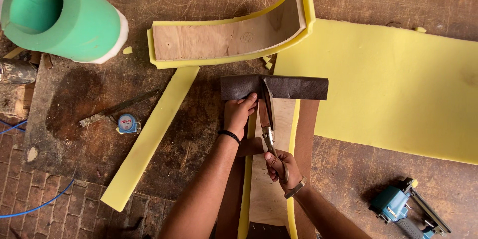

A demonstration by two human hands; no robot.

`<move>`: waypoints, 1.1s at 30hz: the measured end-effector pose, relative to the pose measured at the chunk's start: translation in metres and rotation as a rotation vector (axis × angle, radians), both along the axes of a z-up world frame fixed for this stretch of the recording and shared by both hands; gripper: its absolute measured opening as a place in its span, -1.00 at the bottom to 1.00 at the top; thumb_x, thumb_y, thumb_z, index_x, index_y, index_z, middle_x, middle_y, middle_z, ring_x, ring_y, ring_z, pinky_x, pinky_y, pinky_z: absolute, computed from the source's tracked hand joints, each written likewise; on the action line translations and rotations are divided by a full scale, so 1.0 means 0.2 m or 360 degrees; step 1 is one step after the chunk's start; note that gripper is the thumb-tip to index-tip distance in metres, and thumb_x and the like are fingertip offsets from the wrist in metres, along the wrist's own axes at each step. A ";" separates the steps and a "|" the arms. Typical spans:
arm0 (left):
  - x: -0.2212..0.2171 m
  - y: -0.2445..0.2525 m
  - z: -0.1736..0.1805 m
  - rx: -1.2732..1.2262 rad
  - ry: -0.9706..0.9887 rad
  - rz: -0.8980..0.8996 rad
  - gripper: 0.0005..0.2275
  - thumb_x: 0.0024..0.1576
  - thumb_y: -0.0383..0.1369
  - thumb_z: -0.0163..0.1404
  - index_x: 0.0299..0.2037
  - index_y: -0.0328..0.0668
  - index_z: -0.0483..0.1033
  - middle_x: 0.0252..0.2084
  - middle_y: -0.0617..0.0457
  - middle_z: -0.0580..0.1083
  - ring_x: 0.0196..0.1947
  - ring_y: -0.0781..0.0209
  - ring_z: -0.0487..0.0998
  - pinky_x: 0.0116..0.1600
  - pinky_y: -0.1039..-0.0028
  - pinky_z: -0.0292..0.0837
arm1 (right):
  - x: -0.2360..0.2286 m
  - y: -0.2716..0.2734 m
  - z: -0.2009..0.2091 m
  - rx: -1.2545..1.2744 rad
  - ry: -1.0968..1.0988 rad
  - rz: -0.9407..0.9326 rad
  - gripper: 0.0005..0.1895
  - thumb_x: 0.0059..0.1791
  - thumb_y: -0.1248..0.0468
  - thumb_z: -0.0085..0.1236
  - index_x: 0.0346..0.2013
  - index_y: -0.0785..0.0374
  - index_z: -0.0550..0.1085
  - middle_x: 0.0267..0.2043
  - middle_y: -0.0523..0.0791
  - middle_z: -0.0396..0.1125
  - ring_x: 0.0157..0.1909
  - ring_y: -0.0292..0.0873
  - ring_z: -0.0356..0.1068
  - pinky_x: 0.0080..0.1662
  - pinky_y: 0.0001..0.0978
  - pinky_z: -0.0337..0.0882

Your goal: The person is upholstering a piece of furniture, likely a chair armrest. They use a staple gun to attach brown fabric over yellow foam padding, trim excess fabric with scissors, and adjust the fabric to fit the curved shape of the armrest.

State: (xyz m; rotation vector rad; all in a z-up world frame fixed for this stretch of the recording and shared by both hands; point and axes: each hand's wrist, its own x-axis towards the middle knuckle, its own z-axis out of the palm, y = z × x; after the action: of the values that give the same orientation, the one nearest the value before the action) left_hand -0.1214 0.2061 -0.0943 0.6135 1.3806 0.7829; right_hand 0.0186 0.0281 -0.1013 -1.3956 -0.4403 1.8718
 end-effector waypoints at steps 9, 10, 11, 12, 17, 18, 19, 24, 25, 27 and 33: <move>0.00 0.02 -0.02 -0.0010 0.0031 -0.0044 -0.77 0.18 -0.26 0.11 -0.12 -0.27 0.62 -0.11 0.01 0.62 -0.06 0.20 0.64 0.06 0.35 0.54 | -0.02 0.04 0.03 -0.0085 -0.0179 0.0017 -0.50 -0.06 -0.12 0.26 -0.58 0.18 0.35 -0.67 -0.19 0.18 -0.66 -0.28 0.17 -0.58 -0.45 0.20; -0.01 0.02 -0.03 -0.0026 0.0043 -0.0052 -0.76 0.18 -0.25 0.12 -0.12 -0.28 0.62 -0.12 0.02 0.62 -0.07 0.20 0.64 0.07 0.34 0.55 | -0.02 0.04 0.04 -0.0103 -0.0212 0.0025 -0.51 -0.06 -0.12 0.26 -0.57 0.19 0.36 -0.66 -0.18 0.18 -0.66 -0.27 0.17 -0.58 -0.44 0.20; -0.01 0.01 -0.04 -0.0043 0.0049 -0.0057 -0.74 0.17 -0.24 0.13 -0.11 -0.30 0.61 -0.13 0.03 0.63 -0.07 0.20 0.65 0.07 0.33 0.55 | 0.00 0.03 0.07 -0.0148 -0.0306 0.0092 -0.51 -0.06 -0.14 0.25 -0.56 0.19 0.37 -0.65 -0.18 0.20 -0.65 -0.27 0.18 -0.57 -0.45 0.24; -0.02 -0.01 -0.05 0.0103 0.0058 -0.0106 -0.73 0.19 -0.23 0.14 -0.13 -0.34 0.56 -0.13 -0.01 0.63 -0.07 0.19 0.65 0.08 0.33 0.56 | 0.02 0.02 0.10 -0.0193 -0.0400 0.0158 -0.50 -0.05 -0.15 0.23 -0.54 0.19 0.39 -0.65 -0.19 0.21 -0.65 -0.27 0.20 -0.56 -0.45 0.28; -0.07 -0.08 0.01 0.1186 0.0901 -0.0464 -0.73 0.15 -0.34 -0.02 0.05 -0.15 0.40 0.01 0.08 0.47 -0.06 0.25 0.61 0.05 0.43 0.66 | 0.29 0.05 0.37 -0.0031 -0.1922 0.1264 -0.50 0.05 -0.25 -0.06 -0.34 0.08 0.53 -0.60 -0.20 0.34 -0.64 -0.30 0.24 -0.53 -0.44 0.33; -0.07 -0.04 0.04 0.1419 0.1291 -0.0561 -0.68 0.09 -0.35 0.08 0.06 -0.07 0.44 0.02 0.04 0.47 -0.03 0.18 0.57 0.08 0.32 0.58 | 0.37 0.08 0.42 0.0074 -0.2052 0.1227 -0.57 0.01 -0.19 -0.01 -0.25 0.05 0.54 -0.51 -0.22 0.38 -0.62 -0.30 0.31 -0.53 -0.41 0.36; -0.08 0.00 0.08 0.1637 0.1689 -0.0662 -0.63 0.02 -0.36 0.18 0.07 0.00 0.48 0.03 0.01 0.46 0.00 0.10 0.52 0.11 0.22 0.50 | 0.44 0.11 0.47 0.0177 -0.2173 0.1192 -0.62 -0.03 -0.13 0.03 -0.16 0.03 0.56 -0.42 -0.23 0.42 -0.60 -0.30 0.37 -0.53 -0.37 0.38; -0.04 0.30 0.29 0.1978 0.1949 -0.0960 -0.68 -0.03 -0.23 0.32 -0.07 0.05 0.62 0.00 -0.02 0.43 0.03 0.00 0.37 0.08 0.05 0.24 | 0.66 0.40 0.56 0.0467 -0.2872 0.1364 -0.63 0.09 -0.09 -0.04 -0.01 0.02 0.52 -0.09 -0.17 0.48 -0.16 -0.25 0.47 -0.27 -0.42 0.54; -0.03 0.34 0.32 0.1936 0.1910 -0.1014 -0.77 0.00 -0.23 0.32 -0.17 0.04 0.64 -0.03 0.04 0.43 0.03 0.03 0.36 0.09 0.09 0.22 | 0.66 0.47 0.56 0.0423 -0.2894 0.1408 -0.60 0.05 -0.11 -0.02 0.01 0.02 0.51 -0.06 -0.17 0.46 -0.12 -0.23 0.46 -0.25 -0.41 0.55; -0.02 0.38 0.40 0.1932 0.1875 -0.1042 -0.84 -0.02 -0.24 0.33 -0.32 0.01 0.66 -0.08 0.11 0.43 0.01 0.06 0.35 0.10 0.13 0.18 | 0.64 0.58 0.57 0.0428 -0.2926 0.1452 -0.54 0.02 -0.15 0.00 0.02 0.05 0.50 -0.05 -0.15 0.45 -0.08 -0.19 0.46 -0.21 -0.36 0.57; -0.02 0.41 0.52 0.1824 0.1750 -0.1014 -0.88 -0.10 -0.26 0.35 -0.48 0.03 0.67 -0.21 0.16 0.43 -0.04 0.09 0.35 0.09 0.15 0.16 | 0.53 0.82 0.53 0.0769 -0.2868 0.1601 -0.54 0.10 -0.17 -0.08 -0.01 0.10 0.48 -0.13 -0.10 0.45 -0.18 -0.18 0.47 -0.21 -0.33 0.57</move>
State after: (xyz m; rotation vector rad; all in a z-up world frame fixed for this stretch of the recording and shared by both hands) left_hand -0.1251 0.2887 0.0091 2.5190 1.3884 0.6470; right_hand 0.1244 0.1921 0.0051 -2.2902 -2.5279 0.2547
